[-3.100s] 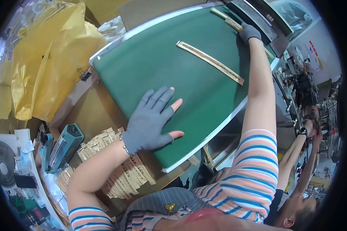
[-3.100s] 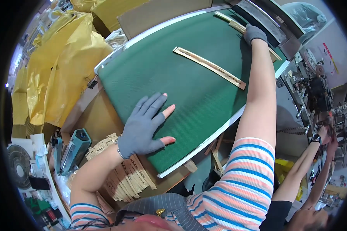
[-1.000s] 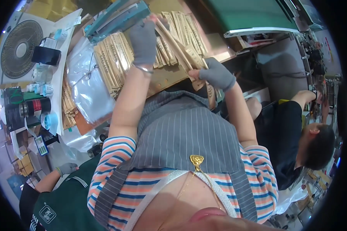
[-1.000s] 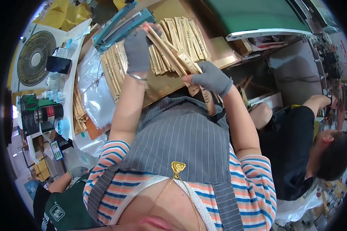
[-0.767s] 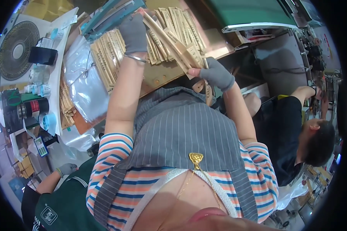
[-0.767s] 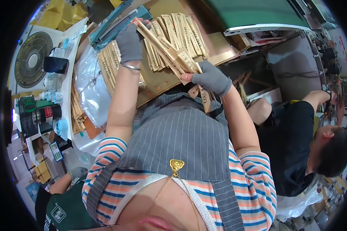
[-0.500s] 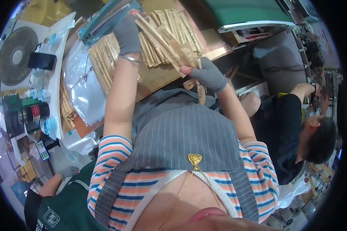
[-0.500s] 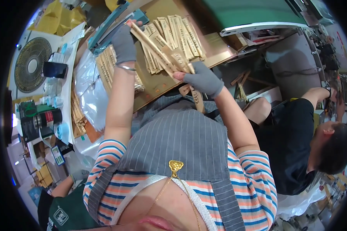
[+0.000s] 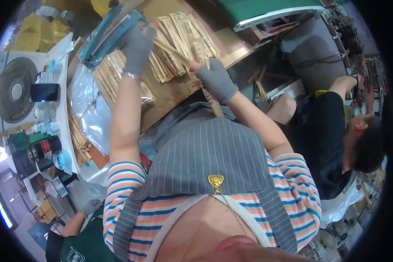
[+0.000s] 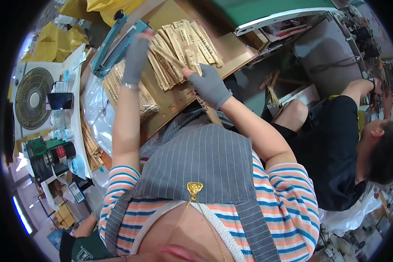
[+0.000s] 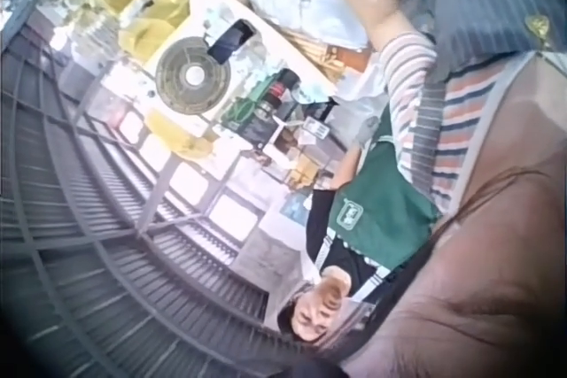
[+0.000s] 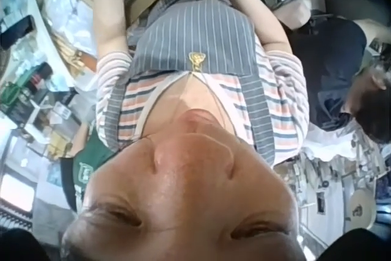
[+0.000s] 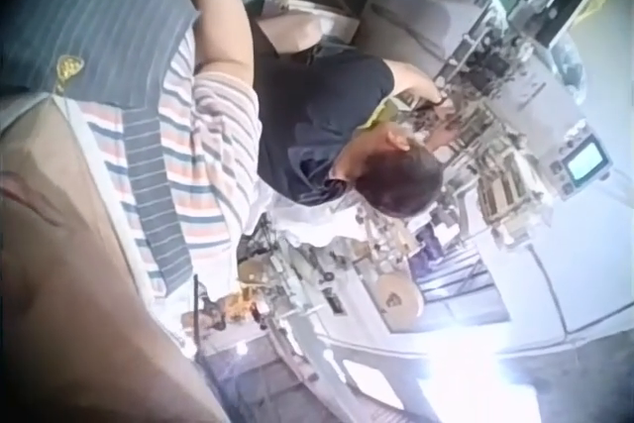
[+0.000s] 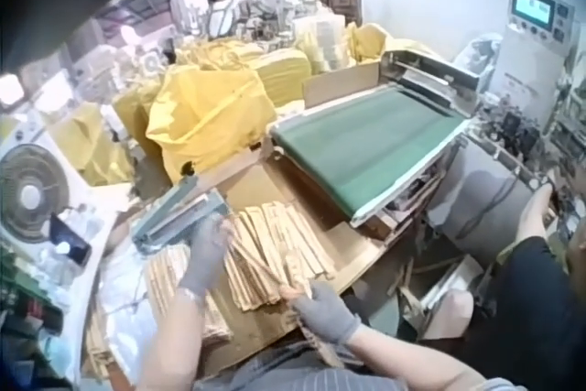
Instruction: Manually picking up bundles of wooden sticks and placing them into plastic bags for packaging.
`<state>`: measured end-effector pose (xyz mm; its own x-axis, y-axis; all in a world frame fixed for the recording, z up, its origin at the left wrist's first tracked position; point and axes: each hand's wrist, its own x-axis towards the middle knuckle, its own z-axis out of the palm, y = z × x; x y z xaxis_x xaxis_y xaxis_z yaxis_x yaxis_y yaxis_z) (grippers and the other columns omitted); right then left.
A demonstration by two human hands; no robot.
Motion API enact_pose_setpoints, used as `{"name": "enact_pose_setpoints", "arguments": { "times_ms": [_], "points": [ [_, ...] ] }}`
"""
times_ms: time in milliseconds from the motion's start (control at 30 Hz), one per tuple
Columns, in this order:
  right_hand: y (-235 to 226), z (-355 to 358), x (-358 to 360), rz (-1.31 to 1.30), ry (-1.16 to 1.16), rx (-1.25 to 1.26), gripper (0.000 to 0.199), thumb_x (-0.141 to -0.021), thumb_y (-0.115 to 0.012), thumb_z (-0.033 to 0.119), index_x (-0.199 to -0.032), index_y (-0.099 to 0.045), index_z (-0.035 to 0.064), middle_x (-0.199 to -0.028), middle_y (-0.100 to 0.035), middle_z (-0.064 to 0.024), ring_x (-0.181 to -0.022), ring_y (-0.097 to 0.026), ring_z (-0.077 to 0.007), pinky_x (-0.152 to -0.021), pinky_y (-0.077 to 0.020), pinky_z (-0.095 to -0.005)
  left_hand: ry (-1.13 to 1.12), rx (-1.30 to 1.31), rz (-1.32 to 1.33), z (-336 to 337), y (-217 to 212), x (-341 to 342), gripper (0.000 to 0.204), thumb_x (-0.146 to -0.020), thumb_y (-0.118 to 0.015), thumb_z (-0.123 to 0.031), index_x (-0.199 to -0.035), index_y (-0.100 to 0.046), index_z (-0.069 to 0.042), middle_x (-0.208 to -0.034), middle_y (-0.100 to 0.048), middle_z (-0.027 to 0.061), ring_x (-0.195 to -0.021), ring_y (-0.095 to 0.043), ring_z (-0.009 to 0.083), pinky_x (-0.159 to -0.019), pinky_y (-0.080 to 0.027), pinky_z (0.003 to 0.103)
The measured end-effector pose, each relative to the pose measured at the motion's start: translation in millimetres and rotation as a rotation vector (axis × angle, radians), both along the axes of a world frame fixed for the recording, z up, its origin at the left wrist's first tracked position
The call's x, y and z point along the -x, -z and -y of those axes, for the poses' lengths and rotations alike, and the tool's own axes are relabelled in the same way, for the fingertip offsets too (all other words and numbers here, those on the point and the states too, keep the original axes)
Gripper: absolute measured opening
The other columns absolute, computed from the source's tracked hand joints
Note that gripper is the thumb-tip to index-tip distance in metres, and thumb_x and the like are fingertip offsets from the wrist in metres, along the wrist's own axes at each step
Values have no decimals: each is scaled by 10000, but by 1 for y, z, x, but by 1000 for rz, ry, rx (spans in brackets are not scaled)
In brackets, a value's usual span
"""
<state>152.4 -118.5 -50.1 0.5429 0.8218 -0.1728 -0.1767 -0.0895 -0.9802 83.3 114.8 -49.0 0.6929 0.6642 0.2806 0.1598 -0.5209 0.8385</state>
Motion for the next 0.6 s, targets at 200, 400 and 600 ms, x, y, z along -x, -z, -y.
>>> {"name": "enact_pose_setpoints", "arguments": {
  "times_ms": [200,400,600],
  "points": [
    [5,-4,20,30,-118,-46,337,-836,-618,334,-771,-617,4,-636,-548,-24,-608,-489,-83,-554,-395,-270,468,565,-312,99,-19,25,417,-920,-504,-327,-1053,-617,52,-1000,-637,109,-927,-596,165,-846,-462,285],
    [10,3,-2,-13,-144,143,369,-829,-637,374,-788,-645,7,-636,-584,-38,-619,-536,-95,-602,-432,-255,-34,720,374,67,-32,23,286,-941,-456,-269,-919,-585,-15,-751,-584,41,-677,-562,116,-637,-464,242],
    [67,19,-75,492,242,328,311,-824,-611,337,-917,-641,42,-751,-650,-159,-711,-642,-280,-662,-476,-340,-282,-36,930,40,-165,-53,315,-948,-471,-313,-785,-501,-45,-660,-456,15,-616,-478,122,-564,-432,239]
  ]
}}
